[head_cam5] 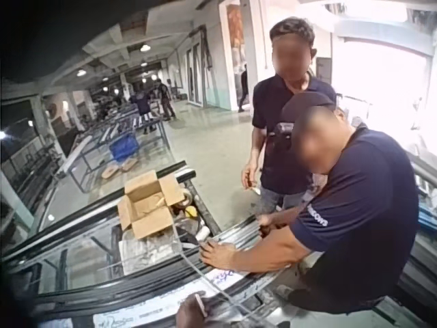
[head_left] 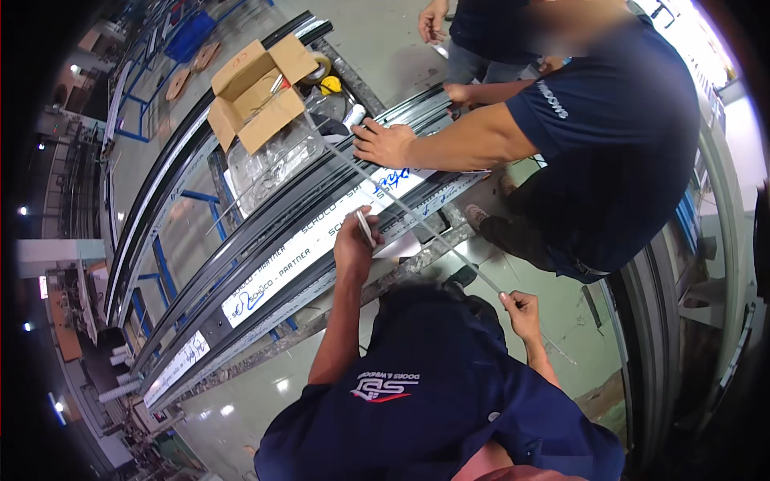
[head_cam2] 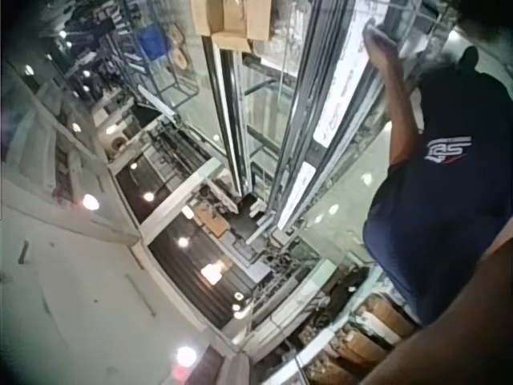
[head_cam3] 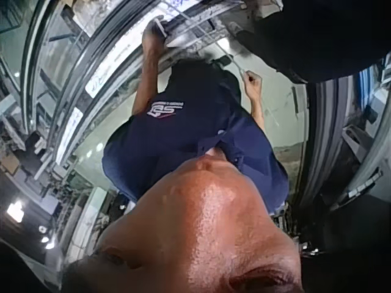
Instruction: Assembling and inspecting aluminum or metal extrusion frames in a workshop setting.
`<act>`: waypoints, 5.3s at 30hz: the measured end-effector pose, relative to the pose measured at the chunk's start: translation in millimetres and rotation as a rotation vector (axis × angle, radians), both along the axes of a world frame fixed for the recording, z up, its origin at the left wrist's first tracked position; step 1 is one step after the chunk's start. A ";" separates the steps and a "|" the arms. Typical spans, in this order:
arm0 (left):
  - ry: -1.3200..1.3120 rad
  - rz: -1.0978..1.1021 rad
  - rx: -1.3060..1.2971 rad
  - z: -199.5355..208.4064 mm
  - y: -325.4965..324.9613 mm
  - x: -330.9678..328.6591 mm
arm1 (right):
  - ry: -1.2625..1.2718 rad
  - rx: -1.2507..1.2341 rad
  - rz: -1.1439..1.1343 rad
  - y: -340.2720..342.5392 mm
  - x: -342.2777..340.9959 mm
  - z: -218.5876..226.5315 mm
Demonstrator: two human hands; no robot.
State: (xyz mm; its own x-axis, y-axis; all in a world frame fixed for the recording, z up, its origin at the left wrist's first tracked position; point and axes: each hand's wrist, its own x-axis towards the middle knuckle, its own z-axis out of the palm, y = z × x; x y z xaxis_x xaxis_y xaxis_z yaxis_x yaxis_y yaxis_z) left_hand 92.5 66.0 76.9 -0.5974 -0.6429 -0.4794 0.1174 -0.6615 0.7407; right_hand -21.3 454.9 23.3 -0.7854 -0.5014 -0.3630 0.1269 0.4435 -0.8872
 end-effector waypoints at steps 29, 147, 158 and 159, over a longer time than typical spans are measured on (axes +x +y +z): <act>-0.214 0.399 -0.444 -58.4 -136.9 -44.5 | -0.035 0.073 -0.166 -84.6 33.7 35.6; -0.176 0.535 0.060 -53.2 134.9 -590.6 | 0.198 0.250 1.065 -61.9 -924.4 -19.6; -0.104 0.490 -0.050 -144.8 90.4 -622.7 | 0.373 0.193 0.928 -84.8 -961.7 -52.4; 0.002 0.506 -0.117 -166.5 84.4 -622.4 | 0.432 0.137 0.939 -95.0 -965.8 -72.5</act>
